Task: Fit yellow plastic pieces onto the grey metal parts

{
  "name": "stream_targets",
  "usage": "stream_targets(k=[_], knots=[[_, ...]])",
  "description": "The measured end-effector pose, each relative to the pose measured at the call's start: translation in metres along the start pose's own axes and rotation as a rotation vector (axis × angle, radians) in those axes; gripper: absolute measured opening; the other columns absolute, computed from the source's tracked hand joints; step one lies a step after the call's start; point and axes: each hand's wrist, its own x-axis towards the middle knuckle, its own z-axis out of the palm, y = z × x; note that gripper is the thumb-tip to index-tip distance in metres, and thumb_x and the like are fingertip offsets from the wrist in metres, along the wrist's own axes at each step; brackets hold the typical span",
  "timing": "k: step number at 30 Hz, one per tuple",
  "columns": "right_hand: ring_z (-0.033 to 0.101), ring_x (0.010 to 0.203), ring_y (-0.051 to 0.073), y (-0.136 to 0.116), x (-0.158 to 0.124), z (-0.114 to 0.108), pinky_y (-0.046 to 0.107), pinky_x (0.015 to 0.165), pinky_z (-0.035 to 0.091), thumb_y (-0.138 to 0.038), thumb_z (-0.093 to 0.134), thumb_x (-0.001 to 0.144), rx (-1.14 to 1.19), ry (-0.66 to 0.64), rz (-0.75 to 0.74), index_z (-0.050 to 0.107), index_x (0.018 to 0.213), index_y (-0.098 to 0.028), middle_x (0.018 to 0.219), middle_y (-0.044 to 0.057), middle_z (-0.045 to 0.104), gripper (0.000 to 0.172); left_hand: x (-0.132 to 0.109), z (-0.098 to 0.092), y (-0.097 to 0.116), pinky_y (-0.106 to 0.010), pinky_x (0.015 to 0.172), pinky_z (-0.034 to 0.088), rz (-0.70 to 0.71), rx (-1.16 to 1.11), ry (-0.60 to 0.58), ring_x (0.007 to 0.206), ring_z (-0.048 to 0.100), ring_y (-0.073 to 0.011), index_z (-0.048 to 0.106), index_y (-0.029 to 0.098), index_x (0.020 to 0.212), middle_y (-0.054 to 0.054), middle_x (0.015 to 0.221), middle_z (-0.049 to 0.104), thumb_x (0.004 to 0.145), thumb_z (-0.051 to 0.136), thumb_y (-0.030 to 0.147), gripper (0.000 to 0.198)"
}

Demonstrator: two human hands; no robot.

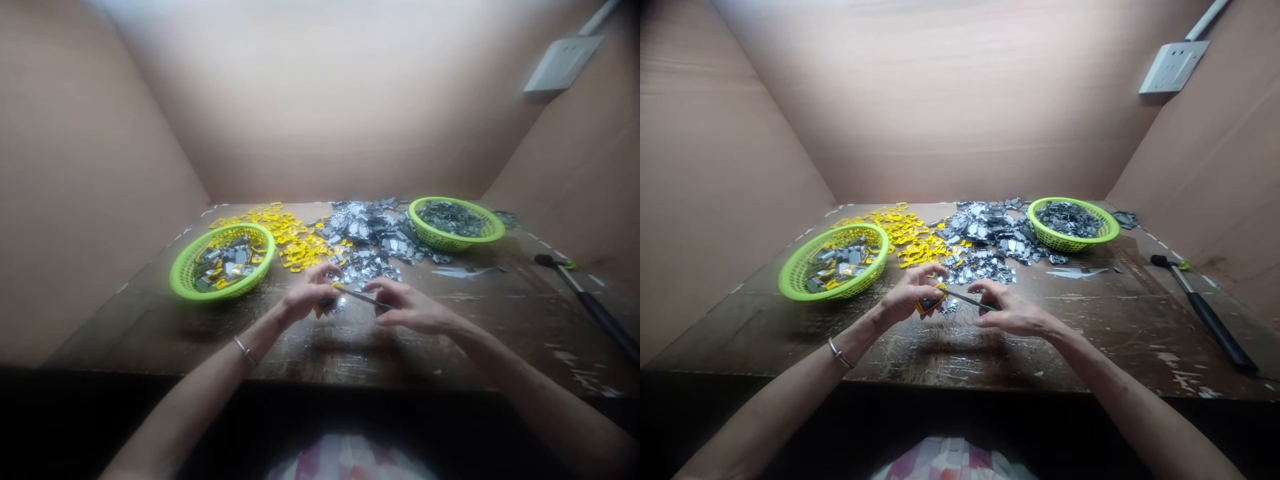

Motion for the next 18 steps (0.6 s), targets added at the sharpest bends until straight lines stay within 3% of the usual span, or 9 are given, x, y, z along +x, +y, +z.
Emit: stream_targets(k=[2,6,11,18], knots=[[0.045,0.063,0.011,-0.003,0.001,-0.003,0.023,0.058,0.033,-0.028,0.051,0.068,-0.191,-0.034,-0.083,0.050,0.095,-0.017,0.073,0.001,0.053,0.029,-0.001,-0.001,0.000,-0.016,0.029,0.031,-0.033,0.023,-0.013,0.033,0.046,-0.0087,0.040,0.014,0.093,0.000,0.053,0.055,0.061,0.051,0.016,0.034],[0.039,0.054,0.008,-0.002,0.005,-0.005,0.021,0.052,0.029,-0.030,0.047,0.071,-0.419,-0.051,-0.185,0.056,0.071,-0.015,0.060,-0.001,0.049,0.018,-0.004,0.000,-0.001,-0.016,0.028,0.031,-0.077,0.043,-0.018,0.033,0.046,-0.0089,0.039,0.015,0.092,0.001,0.052,0.055,0.061,0.051,0.016,0.033],[0.034,0.051,0.007,0.008,0.012,-0.002,0.020,0.050,0.027,-0.030,0.045,0.071,-0.411,-0.063,-0.205,0.053,0.061,-0.015,0.053,-0.003,0.043,0.020,-0.006,0.000,-0.002,-0.016,0.028,0.032,-0.096,0.048,-0.004,0.033,0.046,-0.0085,0.041,0.014,0.090,0.000,0.052,0.055,0.061,0.052,0.017,0.031],[0.033,0.051,0.007,0.013,0.014,-0.002,0.019,0.048,0.027,-0.031,0.048,0.069,-0.320,-0.078,-0.193,0.054,0.061,-0.014,0.052,-0.004,0.040,0.019,-0.008,0.000,-0.003,-0.016,0.029,0.032,-0.090,0.011,0.004,0.033,0.046,-0.0088,0.041,0.014,0.089,0.000,0.051,0.055,0.061,0.053,0.018,0.030]])
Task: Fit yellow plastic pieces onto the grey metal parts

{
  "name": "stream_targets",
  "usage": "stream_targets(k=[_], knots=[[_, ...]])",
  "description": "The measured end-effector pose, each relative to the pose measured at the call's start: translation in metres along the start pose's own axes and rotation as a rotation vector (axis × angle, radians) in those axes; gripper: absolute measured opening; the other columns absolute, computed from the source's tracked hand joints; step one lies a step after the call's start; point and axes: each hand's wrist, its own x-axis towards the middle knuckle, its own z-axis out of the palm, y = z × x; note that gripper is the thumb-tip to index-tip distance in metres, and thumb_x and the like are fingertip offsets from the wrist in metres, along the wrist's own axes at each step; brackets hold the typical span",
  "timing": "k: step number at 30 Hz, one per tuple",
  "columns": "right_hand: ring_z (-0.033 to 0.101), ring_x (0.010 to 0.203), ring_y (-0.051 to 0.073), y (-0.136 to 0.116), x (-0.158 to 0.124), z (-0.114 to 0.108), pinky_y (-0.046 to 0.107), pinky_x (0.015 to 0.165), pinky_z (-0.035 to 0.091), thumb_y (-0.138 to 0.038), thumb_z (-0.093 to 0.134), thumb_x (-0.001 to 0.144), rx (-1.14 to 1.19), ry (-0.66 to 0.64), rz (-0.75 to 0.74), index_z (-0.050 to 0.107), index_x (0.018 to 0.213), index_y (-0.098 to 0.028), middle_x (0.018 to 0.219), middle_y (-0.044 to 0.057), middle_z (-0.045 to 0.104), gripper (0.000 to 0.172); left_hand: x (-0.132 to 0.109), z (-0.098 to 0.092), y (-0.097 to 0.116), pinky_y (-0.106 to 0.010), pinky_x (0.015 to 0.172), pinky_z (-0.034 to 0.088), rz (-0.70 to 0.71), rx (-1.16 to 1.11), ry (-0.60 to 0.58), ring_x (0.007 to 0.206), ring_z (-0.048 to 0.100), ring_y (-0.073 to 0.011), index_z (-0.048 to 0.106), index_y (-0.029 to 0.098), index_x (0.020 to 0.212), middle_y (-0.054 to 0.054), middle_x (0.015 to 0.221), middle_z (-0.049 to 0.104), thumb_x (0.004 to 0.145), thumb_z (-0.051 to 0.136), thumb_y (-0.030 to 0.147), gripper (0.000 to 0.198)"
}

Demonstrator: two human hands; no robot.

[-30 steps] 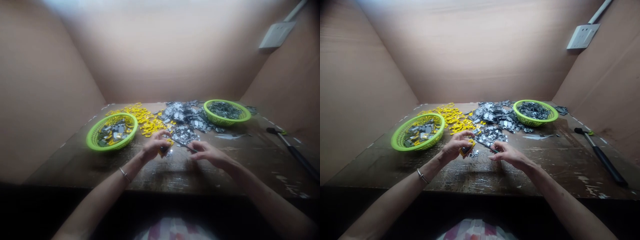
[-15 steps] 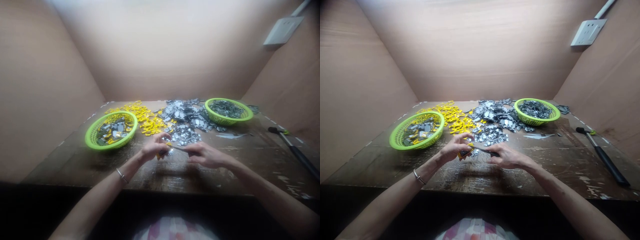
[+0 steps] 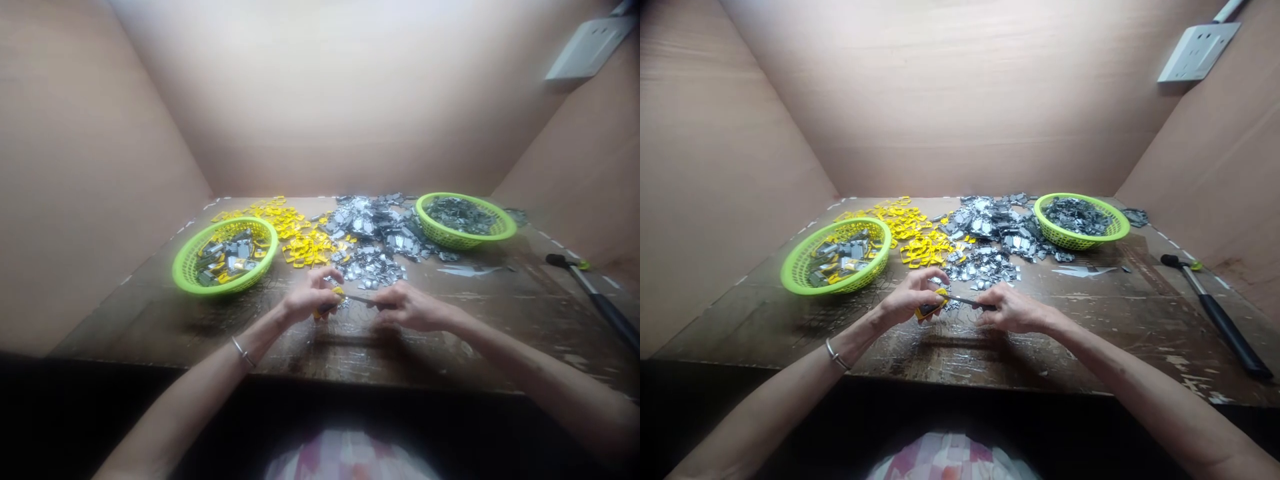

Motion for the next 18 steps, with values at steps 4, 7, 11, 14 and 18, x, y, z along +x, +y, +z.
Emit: stream_targets(k=[4,7,11,14,18], knots=[[0.035,0.051,0.007,0.002,0.000,0.003,0.019,0.049,0.028,-0.033,0.048,0.069,0.004,-0.010,0.006,0.055,0.063,-0.014,0.054,-0.004,0.043,0.021,0.000,0.000,-0.002,-0.016,0.028,0.031,0.003,-0.010,0.002,0.033,0.046,-0.0091,0.042,0.014,0.088,0.000,0.050,0.055,0.061,0.053,0.018,0.029],[0.038,0.053,0.007,0.003,0.000,0.005,0.020,0.051,0.030,-0.032,0.049,0.069,-0.013,0.005,0.013,0.057,0.065,-0.014,0.056,-0.003,0.047,0.020,0.000,0.001,-0.005,-0.016,0.028,0.031,-0.002,-0.018,0.006,0.033,0.046,-0.0086,0.042,0.014,0.087,0.001,0.049,0.054,0.061,0.053,0.017,0.029],[0.043,0.056,0.009,0.002,0.001,-0.001,0.021,0.053,0.032,-0.033,0.052,0.067,0.018,0.026,0.037,0.059,0.071,-0.015,0.060,-0.001,0.051,0.020,0.001,0.000,-0.003,-0.016,0.029,0.031,0.016,-0.055,0.051,0.032,0.045,-0.0082,0.044,0.012,0.085,0.001,0.048,0.053,0.060,0.054,0.015,0.027],[0.045,0.056,0.010,-0.005,-0.001,-0.007,0.023,0.052,0.034,-0.038,0.053,0.065,0.127,0.159,0.115,0.058,0.072,-0.015,0.062,0.000,0.053,0.024,0.002,-0.005,0.005,-0.020,0.034,0.037,0.118,-0.214,0.215,0.038,0.049,-0.0104,0.045,0.012,0.084,0.000,0.053,0.054,0.061,0.054,0.016,0.025],[0.047,0.051,0.009,-0.023,0.002,0.004,0.023,0.047,0.038,-0.039,0.054,0.065,0.466,0.503,0.256,0.055,0.075,-0.015,0.065,0.002,0.054,0.026,0.009,0.003,0.012,-0.031,0.054,0.045,0.304,-0.580,0.506,0.057,0.056,-0.0131,0.042,0.016,0.080,-0.001,0.064,0.056,0.068,0.049,0.019,0.015]])
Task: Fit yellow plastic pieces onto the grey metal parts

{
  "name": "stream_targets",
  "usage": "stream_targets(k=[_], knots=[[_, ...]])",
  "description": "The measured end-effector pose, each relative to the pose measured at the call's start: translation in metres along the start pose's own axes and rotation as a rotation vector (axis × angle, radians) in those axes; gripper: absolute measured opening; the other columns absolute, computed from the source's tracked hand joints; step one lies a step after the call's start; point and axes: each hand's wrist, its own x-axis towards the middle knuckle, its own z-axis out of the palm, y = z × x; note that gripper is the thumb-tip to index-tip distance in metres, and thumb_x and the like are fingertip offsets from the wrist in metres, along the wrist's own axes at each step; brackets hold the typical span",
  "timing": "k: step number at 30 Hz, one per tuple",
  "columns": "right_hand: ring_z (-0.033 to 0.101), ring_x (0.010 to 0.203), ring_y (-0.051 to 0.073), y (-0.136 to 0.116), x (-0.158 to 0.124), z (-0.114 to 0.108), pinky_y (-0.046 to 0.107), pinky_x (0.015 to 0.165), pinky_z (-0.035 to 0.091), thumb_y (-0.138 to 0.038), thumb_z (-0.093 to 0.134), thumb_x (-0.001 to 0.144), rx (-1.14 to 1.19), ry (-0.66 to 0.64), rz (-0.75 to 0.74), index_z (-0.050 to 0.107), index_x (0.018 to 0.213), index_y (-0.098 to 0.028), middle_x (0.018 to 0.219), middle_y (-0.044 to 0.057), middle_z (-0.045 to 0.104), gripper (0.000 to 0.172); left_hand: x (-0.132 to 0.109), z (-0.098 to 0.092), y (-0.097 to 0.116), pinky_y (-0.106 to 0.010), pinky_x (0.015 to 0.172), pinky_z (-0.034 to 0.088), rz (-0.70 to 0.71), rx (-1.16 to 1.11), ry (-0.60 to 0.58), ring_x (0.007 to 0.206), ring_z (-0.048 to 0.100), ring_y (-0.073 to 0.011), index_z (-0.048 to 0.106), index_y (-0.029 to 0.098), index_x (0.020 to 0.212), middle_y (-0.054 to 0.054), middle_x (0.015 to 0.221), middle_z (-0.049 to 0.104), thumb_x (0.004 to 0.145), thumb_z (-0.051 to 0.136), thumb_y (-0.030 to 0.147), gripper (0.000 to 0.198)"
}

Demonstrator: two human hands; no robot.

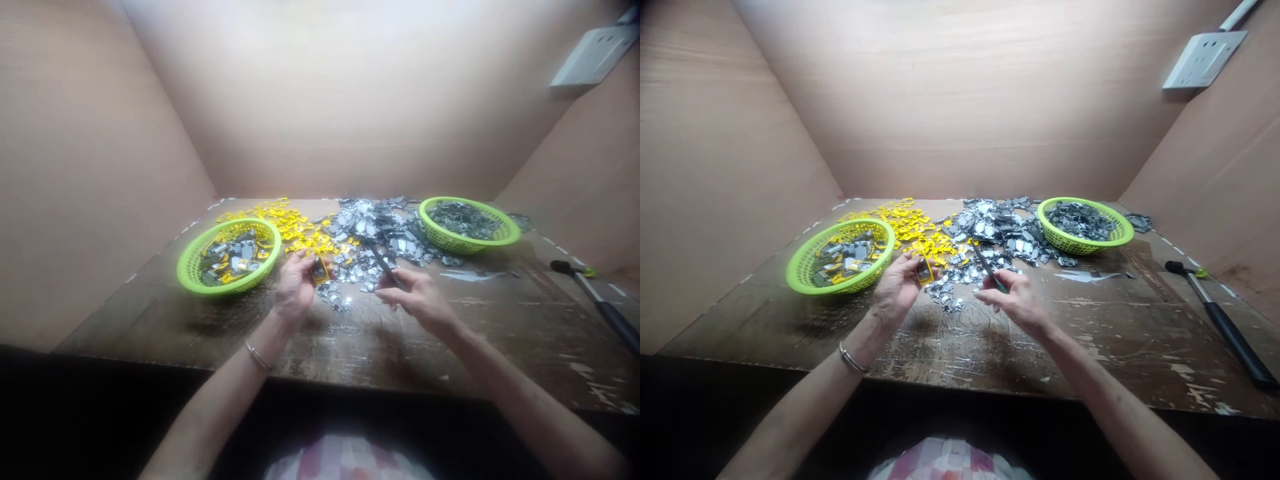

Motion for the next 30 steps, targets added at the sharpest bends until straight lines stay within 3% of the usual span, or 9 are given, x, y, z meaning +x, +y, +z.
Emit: stream_targets(k=[5,9,13,15,17,19,22,25,30], knots=[[0.047,0.049,0.008,0.002,-0.003,0.047,0.023,0.044,0.041,-0.038,0.059,0.059,0.287,0.213,0.024,0.052,0.079,-0.016,0.075,0.003,0.056,0.030,-0.015,0.028,-0.031,-0.033,0.064,0.044,-0.036,-0.162,0.028,0.073,0.057,-0.0161,0.043,0.016,0.077,-0.004,0.074,0.057,0.070,0.047,0.020,0.009],[0.049,0.057,0.011,0.007,-0.004,0.057,0.025,0.052,0.041,-0.035,0.054,0.064,0.181,0.382,-0.047,0.052,0.083,-0.017,0.074,0.002,0.056,0.026,-0.025,0.035,-0.041,-0.029,0.069,0.042,-0.025,-0.145,0.015,0.077,0.055,-0.0146,0.046,0.015,0.080,-0.005,0.079,0.058,0.069,0.049,0.020,0.012],[0.047,0.056,0.012,0.001,-0.007,0.041,0.023,0.053,0.036,-0.024,0.052,0.065,-0.177,0.364,-0.156,0.054,0.075,-0.017,0.063,0.000,0.054,0.012,-0.022,0.029,-0.021,-0.026,0.071,0.039,0.176,0.295,-0.012,0.083,0.052,-0.0147,0.052,0.017,0.089,-0.005,0.086,0.057,0.062,0.057,0.021,0.028],[0.045,0.053,0.011,-0.005,-0.007,0.034,0.023,0.052,0.035,-0.020,0.050,0.066,-0.269,0.302,-0.207,0.053,0.076,-0.017,0.062,0.000,0.053,0.011,-0.018,0.025,-0.010,-0.025,0.071,0.039,0.222,0.570,-0.147,0.082,0.051,-0.0156,0.058,0.017,0.081,-0.004,0.081,0.059,0.059,0.060,0.021,0.023],[0.045,0.053,0.011,-0.010,-0.006,0.031,0.023,0.052,0.035,-0.019,0.049,0.066,-0.277,0.279,-0.240,0.053,0.077,-0.017,0.062,-0.001,0.052,0.011,-0.014,0.022,-0.005,-0.025,0.065,0.040,0.129,0.732,-0.351,0.071,0.052,-0.0149,0.060,0.015,0.071,-0.004,0.069,0.059,0.060,0.058,0.023,0.014],[0.046,0.056,0.011,-0.012,-0.005,0.031,0.023,0.053,0.036,-0.019,0.050,0.065,-0.225,0.290,-0.246,0.052,0.076,-0.017,0.064,0.000,0.052,0.011,-0.013,0.018,-0.007,-0.026,0.057,0.041,0.005,0.695,-0.452,0.057,0.051,-0.0126,0.060,0.012,0.069,-0.004,0.059,0.057,0.064,0.054,0.028,0.017],[0.049,0.060,0.012,-0.010,-0.004,0.032,0.024,0.056,0.039,-0.022,0.054,0.063,-0.078,0.262,-0.219,0.051,0.076,-0.017,0.069,0.001,0.054,0.014,-0.016,0.011,-0.018,-0.027,0.050,0.041,-0.102,0.429,-0.406,0.046,0.050,-0.0107,0.057,0.009,0.073,-0.004,0.058,0.056,0.068,0.050,0.032,0.025],[0.051,0.063,0.013,-0.007,-0.004,0.033,0.025,0.059,0.041,-0.023,0.056,0.063,0.043,0.225,-0.199,0.051,0.077,-0.017,0.070,0.001,0.056,0.016,-0.020,0.006,-0.028,-0.029,0.049,0.042,-0.134,0.249,-0.362,0.047,0.051,-0.0121,0.055,0.010,0.073,-0.005,0.060,0.056,0.068,0.049,0.034,0.025],[0.053,0.065,0.014,-0.006,-0.004,0.037,0.026,0.062,0.043,-0.022,0.057,0.062,0.102,0.257,-0.200,0.052,0.081,-0.017,0.073,0.001,0.058,0.021,-0.023,0.005,-0.031,-0.031,0.051,0.044,-0.123,0.166,-0.357,0.051,0.052,-0.0135,0.054,0.010,0.073,-0.005,0.061,0.055,0.070,0.049,0.030,0.021]])
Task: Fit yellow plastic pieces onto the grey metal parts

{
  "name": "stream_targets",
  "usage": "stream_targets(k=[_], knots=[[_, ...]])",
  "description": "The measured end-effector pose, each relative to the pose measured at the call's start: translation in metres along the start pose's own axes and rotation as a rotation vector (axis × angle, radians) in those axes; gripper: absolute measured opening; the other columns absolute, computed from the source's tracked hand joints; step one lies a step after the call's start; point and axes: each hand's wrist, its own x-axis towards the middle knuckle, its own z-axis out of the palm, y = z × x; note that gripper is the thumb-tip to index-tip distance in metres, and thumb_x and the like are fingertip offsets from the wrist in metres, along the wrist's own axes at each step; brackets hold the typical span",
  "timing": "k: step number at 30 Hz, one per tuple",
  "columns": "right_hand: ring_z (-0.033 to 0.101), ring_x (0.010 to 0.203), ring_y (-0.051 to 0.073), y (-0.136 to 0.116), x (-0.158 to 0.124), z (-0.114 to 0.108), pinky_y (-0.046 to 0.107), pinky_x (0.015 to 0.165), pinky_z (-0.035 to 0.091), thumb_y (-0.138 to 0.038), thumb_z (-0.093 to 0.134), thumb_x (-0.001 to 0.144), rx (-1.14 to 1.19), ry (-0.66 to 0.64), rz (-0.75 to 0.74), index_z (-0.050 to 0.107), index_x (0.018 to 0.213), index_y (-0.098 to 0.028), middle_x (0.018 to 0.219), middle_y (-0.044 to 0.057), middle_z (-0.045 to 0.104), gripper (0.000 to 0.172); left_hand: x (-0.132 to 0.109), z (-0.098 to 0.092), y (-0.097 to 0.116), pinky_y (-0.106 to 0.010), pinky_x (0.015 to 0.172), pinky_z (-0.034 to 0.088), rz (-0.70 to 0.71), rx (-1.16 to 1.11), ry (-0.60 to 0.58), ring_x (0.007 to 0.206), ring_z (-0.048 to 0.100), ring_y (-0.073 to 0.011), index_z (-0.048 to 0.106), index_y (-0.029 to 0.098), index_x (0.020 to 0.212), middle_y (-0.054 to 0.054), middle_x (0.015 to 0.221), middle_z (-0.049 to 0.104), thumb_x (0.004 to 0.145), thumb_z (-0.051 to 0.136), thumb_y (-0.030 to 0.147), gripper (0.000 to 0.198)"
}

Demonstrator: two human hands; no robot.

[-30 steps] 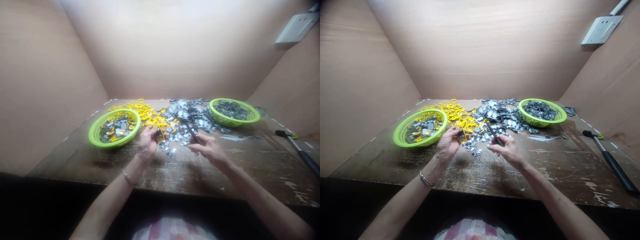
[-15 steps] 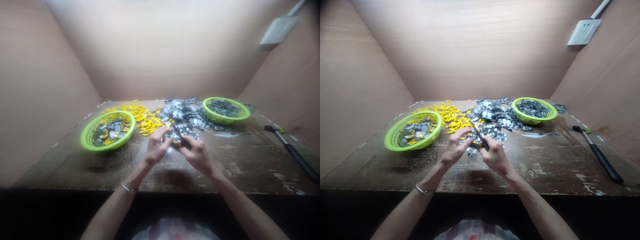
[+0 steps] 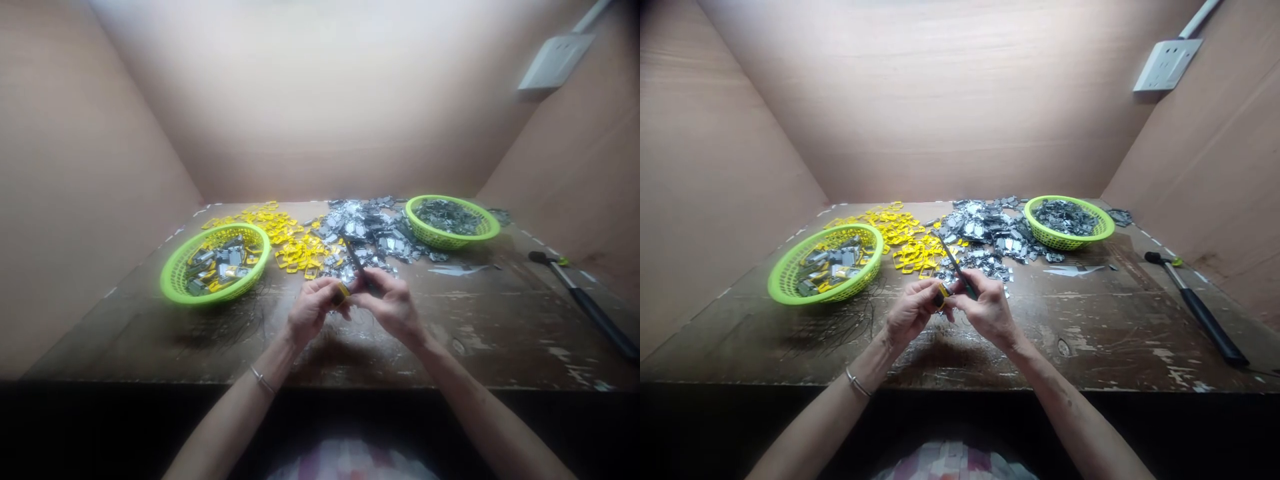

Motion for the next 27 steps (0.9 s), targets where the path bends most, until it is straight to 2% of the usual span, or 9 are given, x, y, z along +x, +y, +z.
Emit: stream_targets(k=[12,20,27], knots=[[0.052,0.061,0.012,-0.0051,-0.0006,0.0038,0.025,0.059,0.043,-0.019,0.056,0.063,-0.061,0.039,-0.027,0.052,0.075,-0.017,0.067,0.000,0.056,0.013,0.0008,0.0002,0.0012,-0.031,0.051,0.043,0.033,-0.024,0.028,0.049,0.053,-0.0135,0.057,0.010,0.076,-0.005,0.064,0.057,0.069,0.050,0.023,0.017],[0.055,0.065,0.014,-0.0042,0.0023,0.0034,0.026,0.060,0.045,-0.022,0.054,0.065,0.086,0.040,0.019,0.054,0.082,-0.014,0.072,0.002,0.058,0.018,0.0009,0.0036,0.0084,-0.031,0.051,0.043,0.041,-0.050,0.067,0.049,0.054,-0.0138,0.059,0.011,0.074,-0.005,0.063,0.060,0.066,0.054,0.023,0.016],[0.054,0.057,0.011,-0.0023,0.0050,0.0054,0.024,0.056,0.045,-0.023,0.052,0.068,0.077,0.036,0.038,0.052,0.082,-0.015,0.070,0.001,0.057,0.016,0.0028,0.0038,0.0036,-0.030,0.046,0.043,0.028,-0.086,0.058,0.054,0.055,-0.0168,0.058,0.011,0.074,-0.007,0.065,0.061,0.068,0.051,0.025,0.017]])
